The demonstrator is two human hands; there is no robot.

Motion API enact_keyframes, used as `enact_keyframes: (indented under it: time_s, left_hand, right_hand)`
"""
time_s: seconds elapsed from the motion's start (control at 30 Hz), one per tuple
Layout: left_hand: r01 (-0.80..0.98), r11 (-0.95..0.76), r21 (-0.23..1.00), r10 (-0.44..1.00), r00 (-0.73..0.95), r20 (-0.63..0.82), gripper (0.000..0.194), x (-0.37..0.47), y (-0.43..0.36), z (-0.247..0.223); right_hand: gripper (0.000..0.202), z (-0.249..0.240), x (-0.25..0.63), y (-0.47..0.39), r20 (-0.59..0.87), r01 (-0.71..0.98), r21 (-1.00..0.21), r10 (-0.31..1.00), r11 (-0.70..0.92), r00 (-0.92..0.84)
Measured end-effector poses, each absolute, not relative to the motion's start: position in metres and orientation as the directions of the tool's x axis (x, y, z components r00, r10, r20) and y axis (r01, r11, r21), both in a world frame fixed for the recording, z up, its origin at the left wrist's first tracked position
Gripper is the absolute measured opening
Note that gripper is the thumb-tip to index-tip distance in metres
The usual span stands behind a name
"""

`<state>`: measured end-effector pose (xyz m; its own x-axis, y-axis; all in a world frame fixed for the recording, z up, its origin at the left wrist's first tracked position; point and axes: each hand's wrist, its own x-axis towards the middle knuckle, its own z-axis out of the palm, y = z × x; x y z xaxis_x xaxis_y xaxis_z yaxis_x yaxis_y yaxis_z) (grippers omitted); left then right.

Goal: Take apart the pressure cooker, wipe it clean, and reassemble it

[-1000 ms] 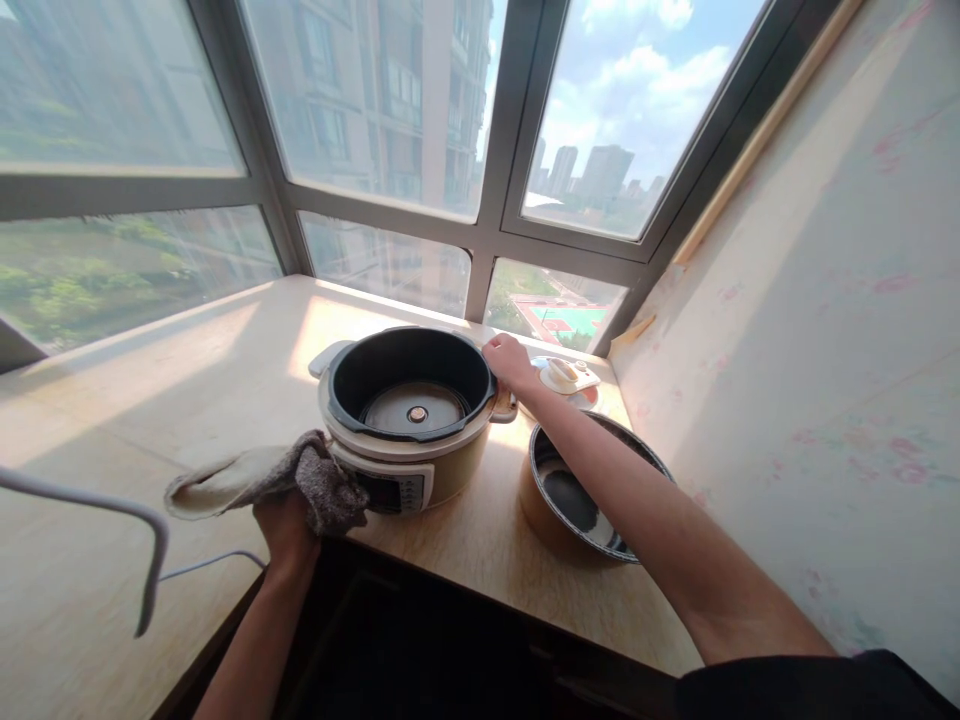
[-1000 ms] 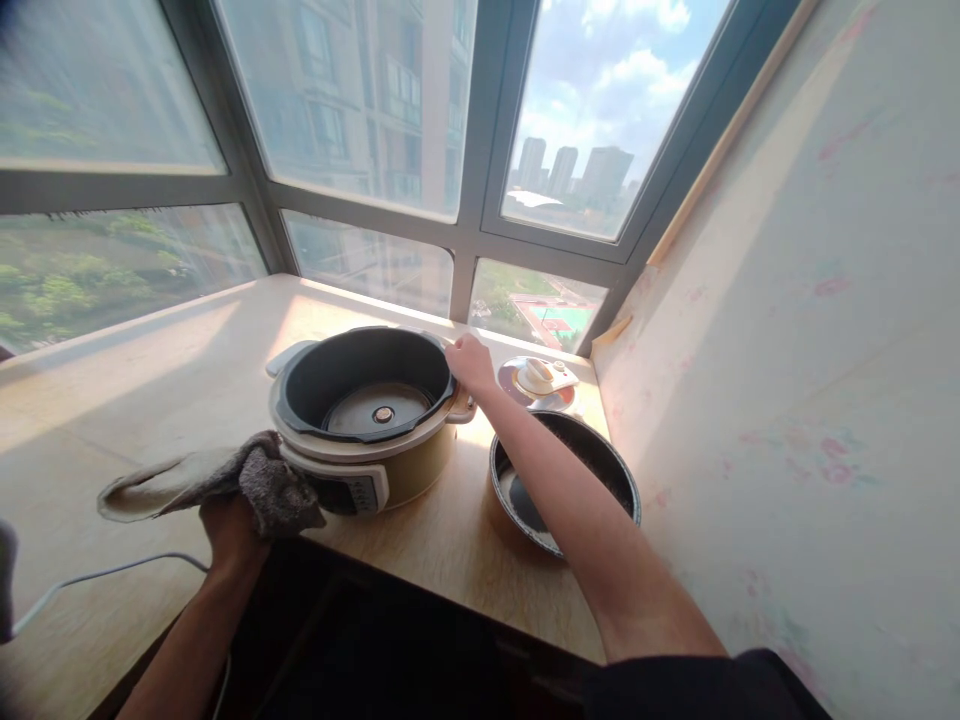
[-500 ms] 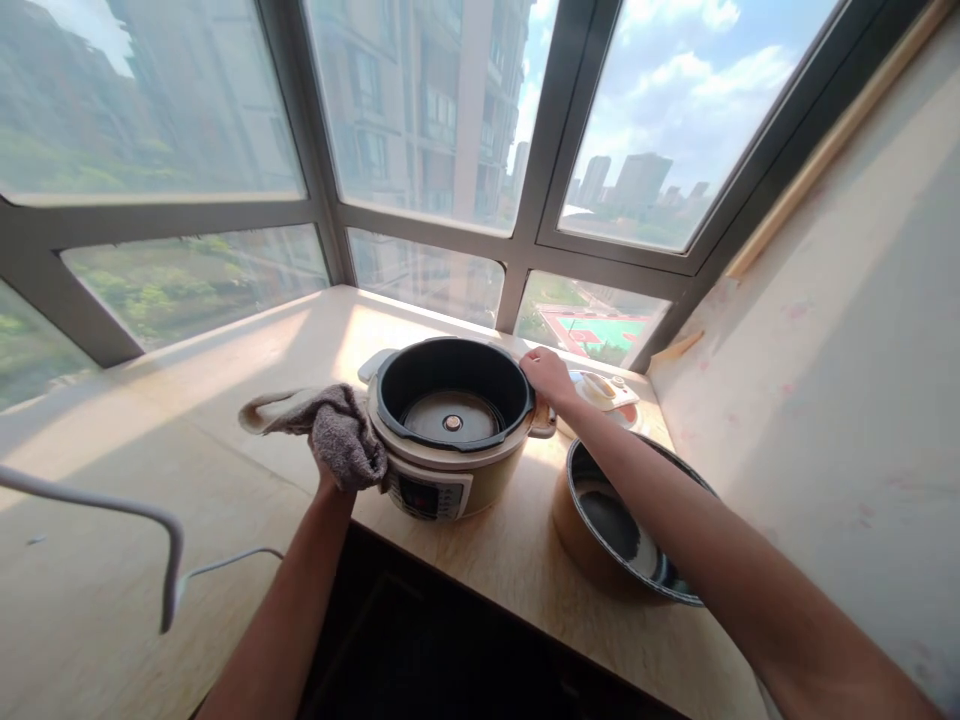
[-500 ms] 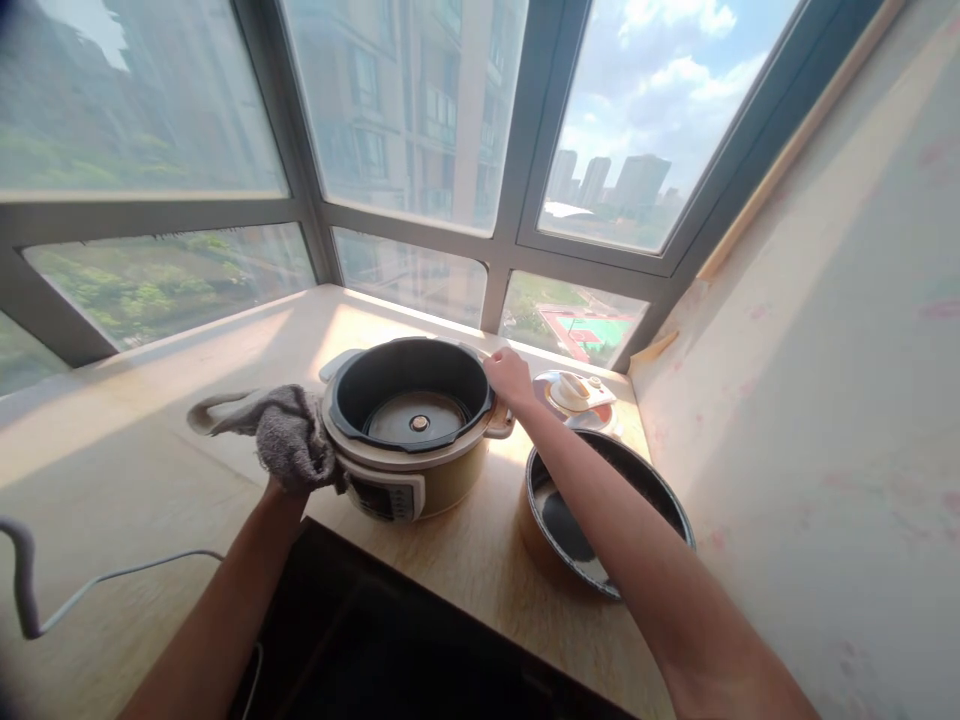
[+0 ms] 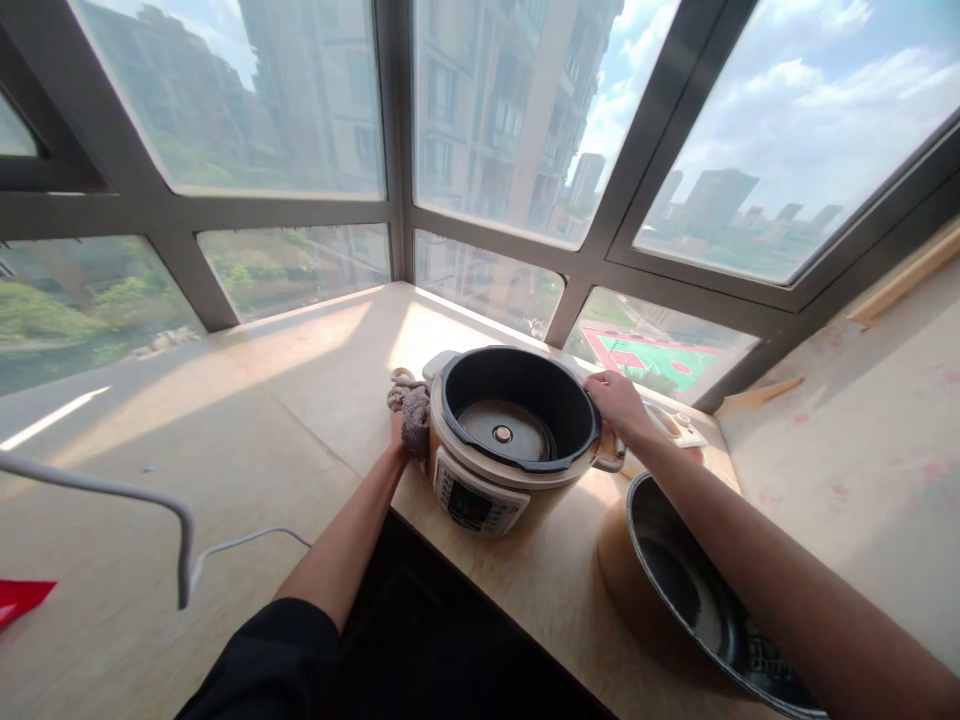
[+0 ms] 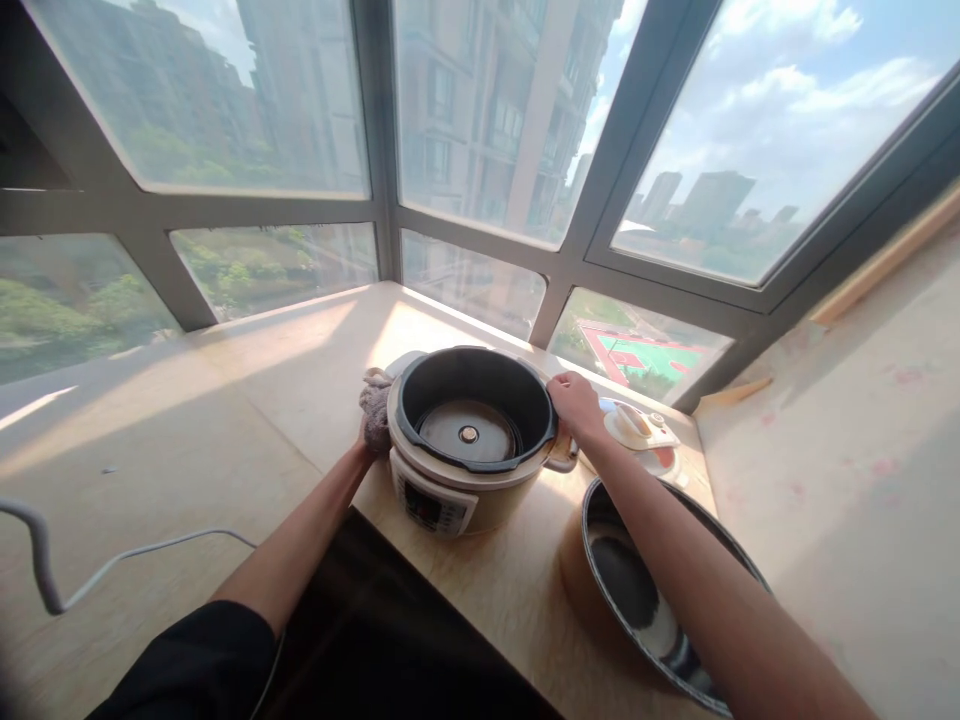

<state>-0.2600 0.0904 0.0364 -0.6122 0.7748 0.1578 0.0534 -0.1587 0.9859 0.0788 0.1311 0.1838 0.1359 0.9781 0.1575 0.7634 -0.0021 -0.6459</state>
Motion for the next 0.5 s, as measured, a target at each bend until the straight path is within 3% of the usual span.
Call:
enact_keyframes:
  time_s: [0.23,0.5]
  left_hand:
    - [0.043,-0.056,0.998,0.731,-0.679,0.070,0.014,-0.252,0.041,0.005]
    - [-0.087,-0.108,0.990,0.641,-0.767,0.002,0.029,-0.178,-0.045,-0.002]
  right_hand:
    - [0.022,0.182,0.081,0.129,0.108,0.640,-0.768,0.986,0.003,0.125]
    - [0.020,0.175,0.085,0.137,0.087,0.559,-0.829,0.983,-0.017,0.160]
